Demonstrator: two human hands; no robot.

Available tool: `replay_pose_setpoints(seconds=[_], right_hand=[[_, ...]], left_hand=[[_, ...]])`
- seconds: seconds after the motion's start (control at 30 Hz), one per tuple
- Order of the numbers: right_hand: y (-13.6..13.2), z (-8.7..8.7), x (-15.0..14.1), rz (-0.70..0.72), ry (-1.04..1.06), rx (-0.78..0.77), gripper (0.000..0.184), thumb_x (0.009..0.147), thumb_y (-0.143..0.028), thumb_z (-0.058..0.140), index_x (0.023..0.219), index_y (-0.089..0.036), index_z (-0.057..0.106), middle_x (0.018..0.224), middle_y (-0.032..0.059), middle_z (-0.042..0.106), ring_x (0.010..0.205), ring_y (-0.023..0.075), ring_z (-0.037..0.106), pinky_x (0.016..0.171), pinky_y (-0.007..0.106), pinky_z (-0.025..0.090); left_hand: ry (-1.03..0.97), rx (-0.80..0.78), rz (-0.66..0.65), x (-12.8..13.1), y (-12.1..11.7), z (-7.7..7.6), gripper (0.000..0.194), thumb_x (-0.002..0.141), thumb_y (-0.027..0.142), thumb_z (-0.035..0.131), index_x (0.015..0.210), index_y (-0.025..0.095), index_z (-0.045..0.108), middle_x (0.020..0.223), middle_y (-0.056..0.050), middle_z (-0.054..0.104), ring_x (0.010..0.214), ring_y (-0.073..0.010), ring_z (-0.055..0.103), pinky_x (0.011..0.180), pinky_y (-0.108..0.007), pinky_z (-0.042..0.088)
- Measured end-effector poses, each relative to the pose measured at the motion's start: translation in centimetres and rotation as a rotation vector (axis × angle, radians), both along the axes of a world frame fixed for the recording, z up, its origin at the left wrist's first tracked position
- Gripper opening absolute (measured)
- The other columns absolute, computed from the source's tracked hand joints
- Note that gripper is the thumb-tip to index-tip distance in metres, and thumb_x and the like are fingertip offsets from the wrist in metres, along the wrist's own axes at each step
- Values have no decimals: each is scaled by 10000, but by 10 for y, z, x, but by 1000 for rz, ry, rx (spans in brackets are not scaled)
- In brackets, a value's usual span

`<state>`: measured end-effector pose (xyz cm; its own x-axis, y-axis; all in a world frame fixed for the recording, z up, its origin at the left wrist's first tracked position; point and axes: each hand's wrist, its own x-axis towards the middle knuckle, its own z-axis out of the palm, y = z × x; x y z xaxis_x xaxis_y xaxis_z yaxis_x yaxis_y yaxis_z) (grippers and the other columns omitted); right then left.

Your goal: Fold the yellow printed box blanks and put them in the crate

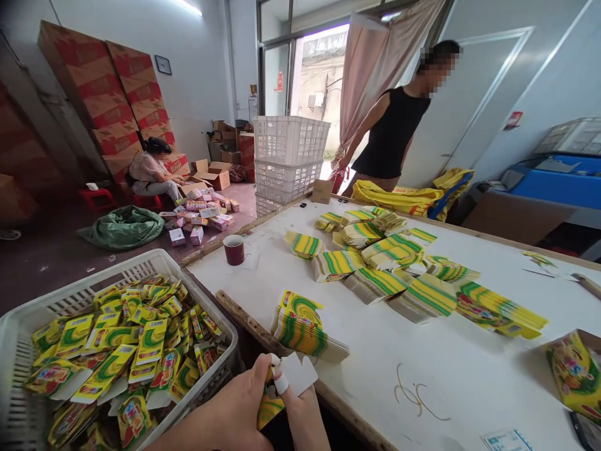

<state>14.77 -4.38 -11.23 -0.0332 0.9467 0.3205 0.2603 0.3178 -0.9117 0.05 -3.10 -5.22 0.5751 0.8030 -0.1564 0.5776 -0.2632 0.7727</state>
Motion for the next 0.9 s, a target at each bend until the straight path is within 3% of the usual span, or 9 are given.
replay_pose_setpoints(seconds=[0.1, 0.2, 0.3, 0.43, 0.53, 0.63, 0.77, 0.9], right_hand=[[-6, -5, -1, -6, 92, -108, 460, 931, -373, 478, 1375, -250, 478, 1274, 134, 626, 1161, 282, 606, 959, 464, 509], [-14, -2, -2, 120, -69, 8, 633, 871, -220, 561, 1465, -238, 345, 1467, 130, 448, 1363, 294, 397, 1087, 479, 381], [-12, 3, 0, 154, -176, 119, 607, 878, -97, 485, 1448, -275, 378, 1447, 105, 480, 1344, 250, 431, 1074, 420, 413], [-6, 10, 6, 5, -133, 215, 497, 909, -101, 440, 1347, -320, 521, 1358, 84, 578, 1211, 212, 580, 997, 343, 490], [-8, 15, 7, 97, -229, 218, 585, 895, -138, 496, 1446, -296, 376, 1485, 118, 425, 1318, 248, 462, 1033, 376, 444], [-13, 22, 7, 163, -323, 166, 593, 907, -118, 436, 1475, -243, 321, 1523, 163, 343, 1350, 250, 413, 1024, 373, 450], [-8, 39, 13, 169, -327, 116, 330, 922, -168, 458, 1210, -225, 609, 1445, 163, 465, 1293, 247, 497, 984, 357, 489], [-1, 63, 28, 313, -290, 67, 156, 909, -234, 529, 967, -232, 674, 1273, 119, 600, 1186, 241, 581, 918, 349, 524]], left_hand=[[18, 44, 21, -1, 4, -6, 838, 477, 163, 735, 1158, 234, 251, 1142, -77, 474, 994, -279, 548, 861, -414, 468], [-27, 125, -7, -2, 9, -13, 700, 529, 124, 637, 1114, 247, 273, 1038, -30, 453, 875, -210, 538, 770, -348, 479], [-103, 165, 15, -3, 11, -12, 667, 517, 108, 601, 1080, 240, 270, 1029, -33, 424, 883, -202, 522, 752, -330, 476], [24, 182, 111, -7, 8, 8, 568, 539, 101, 564, 1053, 215, 349, 1075, -74, 486, 992, -265, 525, 849, -402, 443], [104, 112, 158, -11, 6, 26, 380, 575, 154, 593, 916, 211, 435, 970, -59, 587, 901, -263, 576, 776, -374, 450], [57, 134, 167, -15, 5, 35, 367, 599, 211, 639, 931, 210, 483, 942, -45, 647, 873, -251, 608, 769, -342, 450], [-46, 89, 137, -17, 11, 38, 459, 613, 248, 678, 1030, 226, 488, 896, 8, 697, 774, -196, 628, 681, -271, 443], [-57, 15, 68, -18, 18, 43, 650, 540, 220, 736, 1134, 214, 473, 858, 35, 709, 710, -170, 617, 611, -238, 421]])
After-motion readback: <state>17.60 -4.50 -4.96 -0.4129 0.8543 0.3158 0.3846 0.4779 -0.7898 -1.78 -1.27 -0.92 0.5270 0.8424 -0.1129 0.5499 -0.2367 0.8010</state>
